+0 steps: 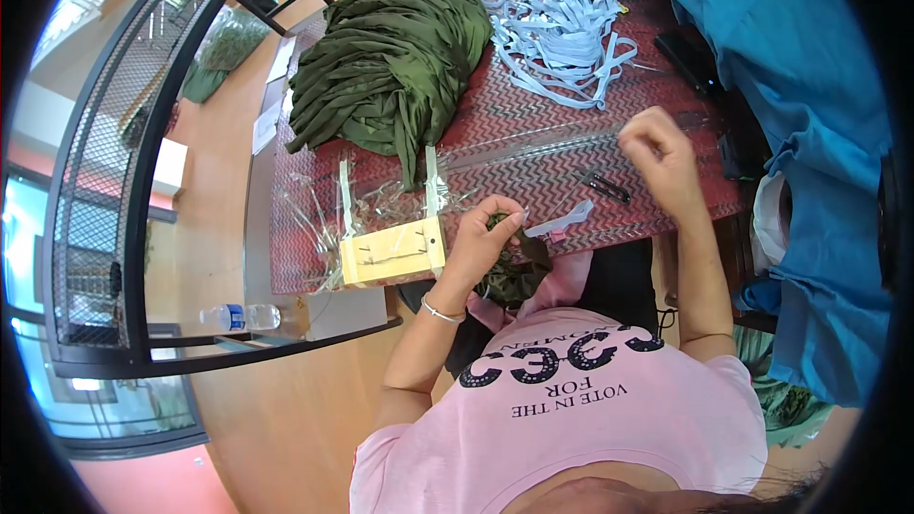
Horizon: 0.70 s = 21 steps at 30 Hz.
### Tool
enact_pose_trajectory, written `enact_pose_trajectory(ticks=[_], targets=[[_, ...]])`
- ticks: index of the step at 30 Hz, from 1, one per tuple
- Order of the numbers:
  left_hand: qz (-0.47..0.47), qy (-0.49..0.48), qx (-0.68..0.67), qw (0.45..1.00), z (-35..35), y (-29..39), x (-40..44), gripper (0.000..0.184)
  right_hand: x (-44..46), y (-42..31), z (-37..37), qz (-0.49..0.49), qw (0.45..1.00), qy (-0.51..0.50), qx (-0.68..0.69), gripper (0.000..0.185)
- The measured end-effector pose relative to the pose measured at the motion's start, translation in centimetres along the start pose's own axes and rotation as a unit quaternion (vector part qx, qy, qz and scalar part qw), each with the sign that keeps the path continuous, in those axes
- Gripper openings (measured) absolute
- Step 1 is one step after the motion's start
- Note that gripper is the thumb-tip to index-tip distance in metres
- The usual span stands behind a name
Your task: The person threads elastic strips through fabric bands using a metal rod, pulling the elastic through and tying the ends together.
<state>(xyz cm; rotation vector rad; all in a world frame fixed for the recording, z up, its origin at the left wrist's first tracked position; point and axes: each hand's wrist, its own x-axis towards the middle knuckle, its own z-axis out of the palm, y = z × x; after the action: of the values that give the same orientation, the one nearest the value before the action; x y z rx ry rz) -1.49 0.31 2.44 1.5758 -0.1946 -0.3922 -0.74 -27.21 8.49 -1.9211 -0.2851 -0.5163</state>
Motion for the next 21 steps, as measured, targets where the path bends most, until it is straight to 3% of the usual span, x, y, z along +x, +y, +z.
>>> enact_pose_trajectory(ticks=[3, 5, 8, 9, 12, 15, 18, 21], targets=[[0.034, 0.013, 0.081, 0.996, 1.3, 1.5, -0.2, 0.005, -0.5, -1.6, 2.8, -0.033, 0.988, -0.142, 0.045, 0.006], [0.044, 0.017, 0.091, 0.995, 1.8, 1.7, -0.4, 0.006, -1.2, -1.0, 5.0, -0.025, 0.980, -0.192, 0.042, 0.008], [0.140, 0.027, 0.181, 0.973, 1.6, 0.9, -0.2, 0.006, -1.9, -0.1, 6.8, 0.004, 0.964, -0.252, 0.091, 0.010], [0.155, 0.033, 0.197, 0.967, 1.7, 1.0, -0.3, 0.006, -2.2, -0.4, 7.0, 0.068, 0.958, -0.248, 0.131, 0.008], [0.174, 0.048, 0.224, 0.958, 1.8, 1.7, -0.6, 0.006, -2.5, -0.2, 7.5, 0.090, 0.958, -0.236, 0.138, 0.008], [0.156, 0.043, 0.210, 0.964, 2.2, 1.8, -0.8, 0.006, -2.4, 0.1, 7.4, 0.088, 0.975, -0.134, 0.151, 0.008], [0.159, 0.031, 0.191, 0.968, 2.7, 0.5, -1.0, 0.006, -1.3, -0.2, 6.0, 0.117, 0.951, -0.075, 0.277, 0.010], [0.147, 0.028, 0.188, 0.971, 3.0, -0.5, -0.9, 0.006, -1.5, 0.5, 6.4, 0.124, 0.959, -0.096, 0.237, 0.011]])
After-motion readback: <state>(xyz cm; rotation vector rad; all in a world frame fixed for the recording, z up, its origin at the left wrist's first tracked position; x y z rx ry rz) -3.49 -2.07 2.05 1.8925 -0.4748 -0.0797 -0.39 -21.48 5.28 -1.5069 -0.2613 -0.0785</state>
